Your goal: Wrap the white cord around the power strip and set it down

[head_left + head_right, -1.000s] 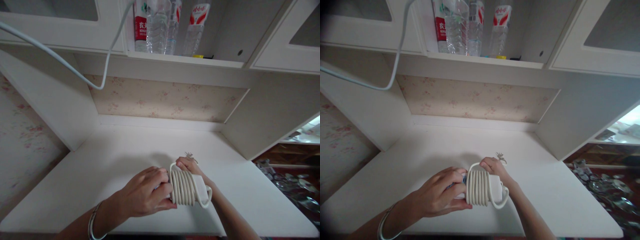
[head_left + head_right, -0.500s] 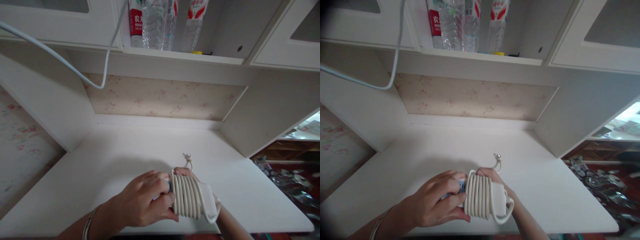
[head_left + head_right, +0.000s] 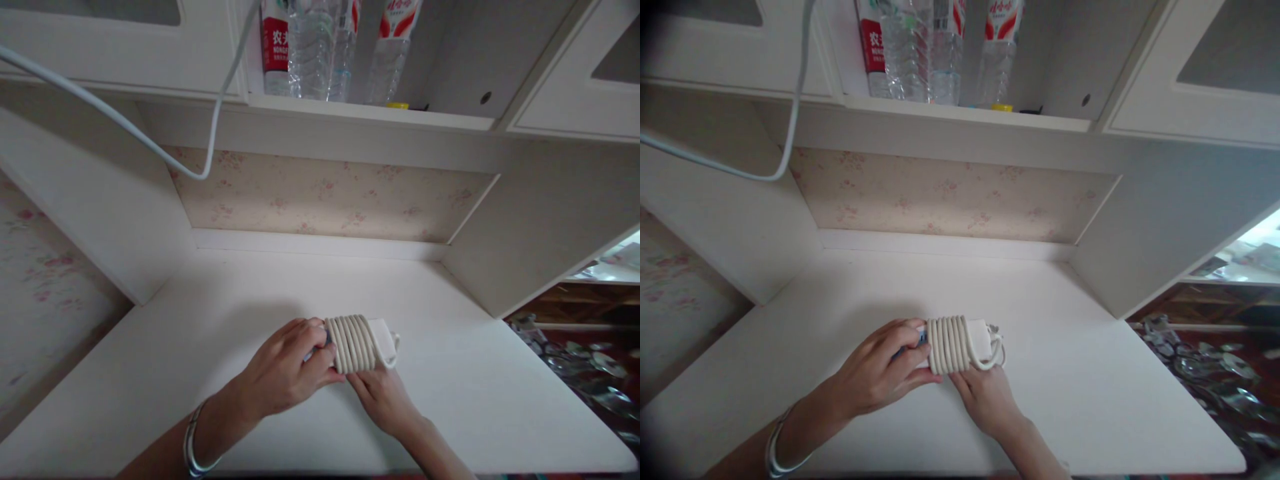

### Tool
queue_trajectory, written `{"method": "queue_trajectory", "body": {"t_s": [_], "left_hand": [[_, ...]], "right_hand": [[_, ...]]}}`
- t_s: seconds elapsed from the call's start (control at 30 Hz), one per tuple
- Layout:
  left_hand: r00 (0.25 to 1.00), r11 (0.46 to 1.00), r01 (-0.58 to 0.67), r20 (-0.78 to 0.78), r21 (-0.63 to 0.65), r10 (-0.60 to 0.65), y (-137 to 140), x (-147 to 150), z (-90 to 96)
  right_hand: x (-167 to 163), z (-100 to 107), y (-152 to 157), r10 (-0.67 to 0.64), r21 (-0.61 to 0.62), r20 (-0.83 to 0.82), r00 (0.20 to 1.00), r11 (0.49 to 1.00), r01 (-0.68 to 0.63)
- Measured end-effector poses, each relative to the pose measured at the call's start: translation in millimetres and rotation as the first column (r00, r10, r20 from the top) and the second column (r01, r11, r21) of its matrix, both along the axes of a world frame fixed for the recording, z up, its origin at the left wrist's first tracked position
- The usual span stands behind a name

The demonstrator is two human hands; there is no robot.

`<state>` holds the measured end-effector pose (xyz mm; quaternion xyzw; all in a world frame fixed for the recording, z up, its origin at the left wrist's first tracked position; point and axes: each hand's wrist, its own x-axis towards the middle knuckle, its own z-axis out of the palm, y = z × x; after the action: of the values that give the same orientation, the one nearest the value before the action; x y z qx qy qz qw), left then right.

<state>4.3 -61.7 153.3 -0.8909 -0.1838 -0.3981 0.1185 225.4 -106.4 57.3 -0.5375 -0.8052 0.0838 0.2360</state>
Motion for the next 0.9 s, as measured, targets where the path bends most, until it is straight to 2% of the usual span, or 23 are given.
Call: {"method": "queue_trajectory", "body": {"t_s": [0.1,0.27,0.4,0.5,0.57,0.67,0.73,0.83,0.9], "left_hand": [[0.999,0.998,-0.038,0.003,-0.05,0.038,4.0,3.7,-11.0],[0.994,0.991,-0.068,0.075,-0.115,0.077,3.3,18.4,-23.0],[0.996,0.986,-0.08,0.016,-0.144,0.083,5.8,26.5,-40.1],[0.997,0.97,-0.076,-0.034,-0.232,0.07,3.2,28.3,-52.6],[0.996,0.938,-0.086,-0.047,-0.336,0.074,-0.8,28.1,-57.1],[0.996,0.878,-0.091,-0.05,-0.47,0.076,-6.2,25.3,-56.1],[0.997,0.858,-0.08,-0.055,-0.508,0.06,-8.1,22.0,-51.6],[0.996,0.849,-0.068,-0.082,-0.524,0.029,-9.1,17.3,-43.9],[0.993,0.87,-0.071,-0.117,-0.489,0.016,-9.0,16.0,-41.1]], "right_hand": [[-8.9,2.4,-13.0,0.009,-0.037,0.032,0.999,0.999,-0.008],[-23.2,6.8,-34.3,-0.027,-0.016,-0.007,1.0,1.0,0.027],[-16.8,23.2,-37.7,-0.064,-0.008,0.033,0.997,0.998,0.064],[-6.2,43.8,-32.9,0.024,-0.04,0.124,0.992,0.999,-0.02],[-0.7,57.0,-29.2,0.106,-0.076,0.161,0.981,0.993,-0.094],[3.4,70.8,-24.8,0.178,-0.105,0.162,0.971,0.981,-0.162],[4.6,75.5,-22.5,0.204,-0.109,0.149,0.968,0.976,-0.189],[6.6,77.0,-18.9,0.208,-0.088,0.151,0.966,0.977,-0.196],[8.4,75.5,-15.5,0.209,-0.057,0.179,0.962,0.978,-0.202]]}}
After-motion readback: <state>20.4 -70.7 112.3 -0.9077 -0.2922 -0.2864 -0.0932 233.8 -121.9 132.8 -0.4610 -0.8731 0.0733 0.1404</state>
